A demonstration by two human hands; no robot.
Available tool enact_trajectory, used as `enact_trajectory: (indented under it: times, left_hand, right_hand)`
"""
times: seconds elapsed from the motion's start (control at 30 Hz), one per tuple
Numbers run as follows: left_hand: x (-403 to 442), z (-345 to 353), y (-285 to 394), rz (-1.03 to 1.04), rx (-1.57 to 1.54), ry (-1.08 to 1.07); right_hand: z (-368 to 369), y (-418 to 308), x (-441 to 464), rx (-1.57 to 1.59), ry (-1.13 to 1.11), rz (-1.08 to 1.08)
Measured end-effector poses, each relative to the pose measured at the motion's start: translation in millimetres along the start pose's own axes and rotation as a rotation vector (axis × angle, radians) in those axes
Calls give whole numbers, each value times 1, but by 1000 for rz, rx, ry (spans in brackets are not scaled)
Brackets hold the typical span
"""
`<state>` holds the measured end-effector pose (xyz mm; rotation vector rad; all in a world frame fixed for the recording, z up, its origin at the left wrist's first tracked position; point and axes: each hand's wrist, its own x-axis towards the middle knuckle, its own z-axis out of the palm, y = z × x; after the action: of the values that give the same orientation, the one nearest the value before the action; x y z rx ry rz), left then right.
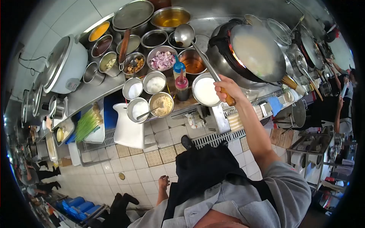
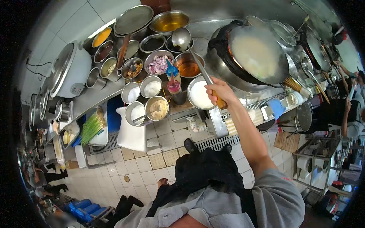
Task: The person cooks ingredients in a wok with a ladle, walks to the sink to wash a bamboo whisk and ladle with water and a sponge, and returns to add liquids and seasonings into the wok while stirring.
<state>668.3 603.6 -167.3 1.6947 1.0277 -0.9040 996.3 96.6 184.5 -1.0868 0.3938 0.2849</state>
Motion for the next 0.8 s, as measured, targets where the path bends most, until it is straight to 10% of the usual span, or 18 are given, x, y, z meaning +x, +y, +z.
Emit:
enact_trajectory:
  times: [0.27,0.6,0.8]
  left_hand:
    - [-4,-5,50,72,-3,31]
    - [66,-2,-55,147,126,128]
    - [66,-35,-56,350,377,115]
  right_hand:
    - [-43,18,-51,751,-261,-84]
    - [-171,-13,-92,-469,736,-333]
    - [-203,-21,-122,-131,515,-224]
